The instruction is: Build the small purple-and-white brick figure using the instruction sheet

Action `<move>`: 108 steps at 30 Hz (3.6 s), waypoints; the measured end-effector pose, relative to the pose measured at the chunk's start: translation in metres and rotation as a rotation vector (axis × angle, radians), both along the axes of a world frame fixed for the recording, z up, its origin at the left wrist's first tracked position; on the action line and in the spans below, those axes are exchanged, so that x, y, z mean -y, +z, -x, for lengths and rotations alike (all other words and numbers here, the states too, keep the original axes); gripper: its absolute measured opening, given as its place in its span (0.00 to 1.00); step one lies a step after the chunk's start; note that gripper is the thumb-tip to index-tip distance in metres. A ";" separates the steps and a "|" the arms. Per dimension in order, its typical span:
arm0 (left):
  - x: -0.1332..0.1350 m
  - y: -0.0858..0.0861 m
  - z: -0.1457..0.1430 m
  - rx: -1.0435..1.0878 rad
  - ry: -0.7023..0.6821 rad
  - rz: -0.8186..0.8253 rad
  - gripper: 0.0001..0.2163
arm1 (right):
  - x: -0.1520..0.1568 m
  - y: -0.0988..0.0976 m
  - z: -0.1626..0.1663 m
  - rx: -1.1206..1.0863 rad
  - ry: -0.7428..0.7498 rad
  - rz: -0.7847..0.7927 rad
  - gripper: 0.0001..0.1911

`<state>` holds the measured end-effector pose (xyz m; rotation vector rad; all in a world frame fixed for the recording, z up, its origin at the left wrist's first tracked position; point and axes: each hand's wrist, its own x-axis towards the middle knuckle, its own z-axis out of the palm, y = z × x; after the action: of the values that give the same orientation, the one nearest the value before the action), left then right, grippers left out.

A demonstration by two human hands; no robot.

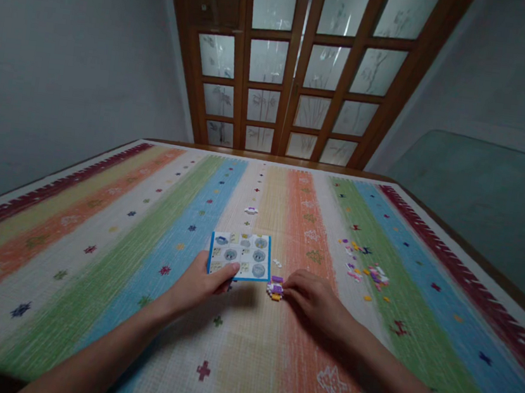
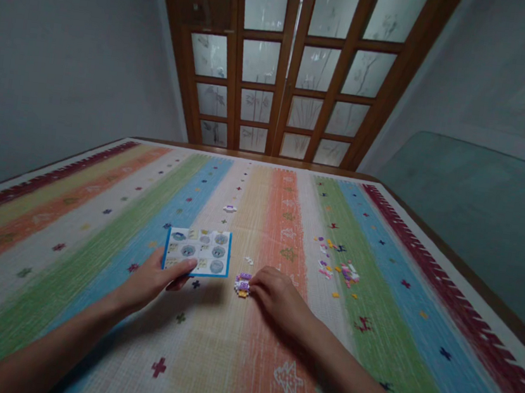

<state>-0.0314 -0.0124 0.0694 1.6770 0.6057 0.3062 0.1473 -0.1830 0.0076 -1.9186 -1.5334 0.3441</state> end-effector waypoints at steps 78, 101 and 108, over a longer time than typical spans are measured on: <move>-0.016 -0.027 0.009 -0.151 0.015 0.032 0.12 | 0.007 -0.011 -0.007 0.140 -0.084 -0.290 0.09; -0.053 -0.019 0.047 -0.661 -0.406 -0.232 0.23 | -0.036 -0.021 -0.037 0.272 0.075 -0.028 0.11; -0.054 -0.010 0.031 -0.390 -0.300 -0.397 0.17 | -0.042 -0.022 -0.038 0.293 0.083 0.013 0.10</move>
<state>-0.0625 0.0414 0.0592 2.2059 0.5912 -0.1327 0.1853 -0.1413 -0.0141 -1.9860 -1.8060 0.1115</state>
